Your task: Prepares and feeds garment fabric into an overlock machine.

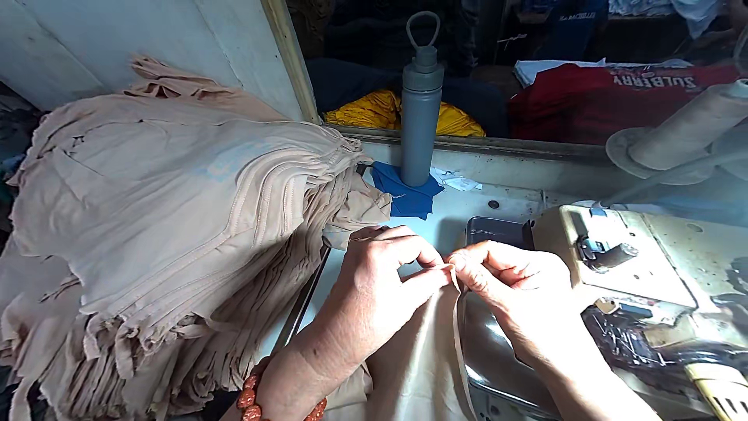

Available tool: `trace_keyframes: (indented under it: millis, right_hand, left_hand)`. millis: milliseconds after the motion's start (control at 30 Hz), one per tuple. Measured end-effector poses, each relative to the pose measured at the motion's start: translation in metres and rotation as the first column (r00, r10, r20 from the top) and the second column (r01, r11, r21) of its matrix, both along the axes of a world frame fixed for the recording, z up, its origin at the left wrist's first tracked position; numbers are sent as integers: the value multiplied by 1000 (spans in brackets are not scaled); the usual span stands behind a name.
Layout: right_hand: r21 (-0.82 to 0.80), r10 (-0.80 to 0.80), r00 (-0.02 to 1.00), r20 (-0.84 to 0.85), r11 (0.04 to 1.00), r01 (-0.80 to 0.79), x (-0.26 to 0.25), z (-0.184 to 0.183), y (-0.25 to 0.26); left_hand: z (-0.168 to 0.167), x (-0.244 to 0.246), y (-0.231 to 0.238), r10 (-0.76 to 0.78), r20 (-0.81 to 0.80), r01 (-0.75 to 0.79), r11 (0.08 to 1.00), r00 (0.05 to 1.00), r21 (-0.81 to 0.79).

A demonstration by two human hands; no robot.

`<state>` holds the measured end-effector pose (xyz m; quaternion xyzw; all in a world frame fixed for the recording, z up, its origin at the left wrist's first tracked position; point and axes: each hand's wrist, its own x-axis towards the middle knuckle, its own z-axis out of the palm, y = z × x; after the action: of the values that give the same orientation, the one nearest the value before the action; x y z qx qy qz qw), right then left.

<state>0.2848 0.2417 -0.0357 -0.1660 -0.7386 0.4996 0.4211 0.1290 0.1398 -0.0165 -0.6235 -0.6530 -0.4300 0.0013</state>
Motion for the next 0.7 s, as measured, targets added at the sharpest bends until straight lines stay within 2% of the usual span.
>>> trace_keyframes:
  millis: [133,267,367,467,500,600,700]
  right_hand:
    - [73,33,999,18,997,-34,7,-1,-3]
    - [25,113,994,-9,993,-113,13,-10,-9]
    - [23,48,999,-13,999,-47,18,-15,-14]
    - [47,28,999,-41,999,-26,34,-15,-25]
    - [60,23,998,-54,998,-20,43,-12,-31]
    - [85,43,996,-78,996,-37,83,0,-43]
    - [43,-16,997,-75,999,19,125,14,-54]
  left_hand:
    - [-2,0,-1,3,-37,-3,1000,999,-11]
    - [-3,1,-2,-36,-32,35,999,999,-18]
    - [-5,2,-5,-163,54,163,987,985,3]
    - [-20,1,-22,-266,94,278,950,959,-144]
    - [-32,-1,-30,-253,43,256,942,967,-215]
    - [-78,-11,-59,-122,-258,24,936,958,-350]
    - [-105,-22,-94,53,-346,-202,889,937,-411]
